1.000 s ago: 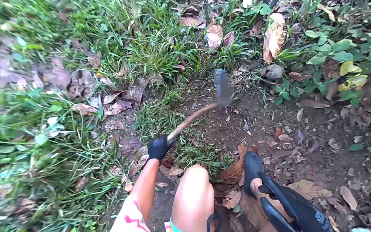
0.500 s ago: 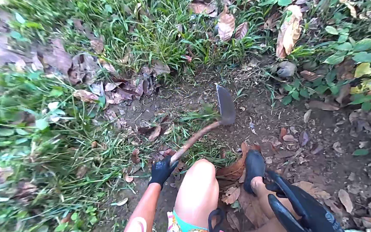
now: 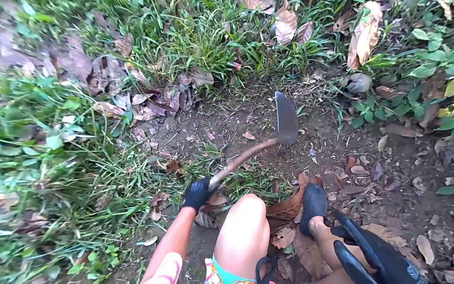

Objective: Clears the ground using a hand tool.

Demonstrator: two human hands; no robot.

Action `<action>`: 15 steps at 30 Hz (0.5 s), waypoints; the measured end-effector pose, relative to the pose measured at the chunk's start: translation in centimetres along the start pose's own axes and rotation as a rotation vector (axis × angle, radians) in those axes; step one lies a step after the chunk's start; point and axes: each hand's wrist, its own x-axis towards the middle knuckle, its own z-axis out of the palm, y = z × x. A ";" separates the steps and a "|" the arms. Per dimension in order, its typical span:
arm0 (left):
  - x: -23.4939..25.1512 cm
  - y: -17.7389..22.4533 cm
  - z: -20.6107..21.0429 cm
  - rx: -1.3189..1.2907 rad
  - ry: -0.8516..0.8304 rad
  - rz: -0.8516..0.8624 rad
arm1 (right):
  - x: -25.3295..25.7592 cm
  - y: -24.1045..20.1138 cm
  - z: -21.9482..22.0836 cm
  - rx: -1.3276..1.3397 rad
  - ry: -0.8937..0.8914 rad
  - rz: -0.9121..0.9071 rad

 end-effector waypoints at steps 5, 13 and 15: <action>-4.3 -6.7 10.9 -0.488 0.161 -0.560 | -1.1 -0.5 -0.8 0.033 -0.011 0.038; -4.5 3.3 5.3 -0.121 -0.067 -0.094 | -1.0 0.4 -0.5 0.013 0.034 0.020; -0.5 7.8 2.2 0.050 -0.099 0.144 | -0.6 0.7 0.2 0.010 0.020 -0.027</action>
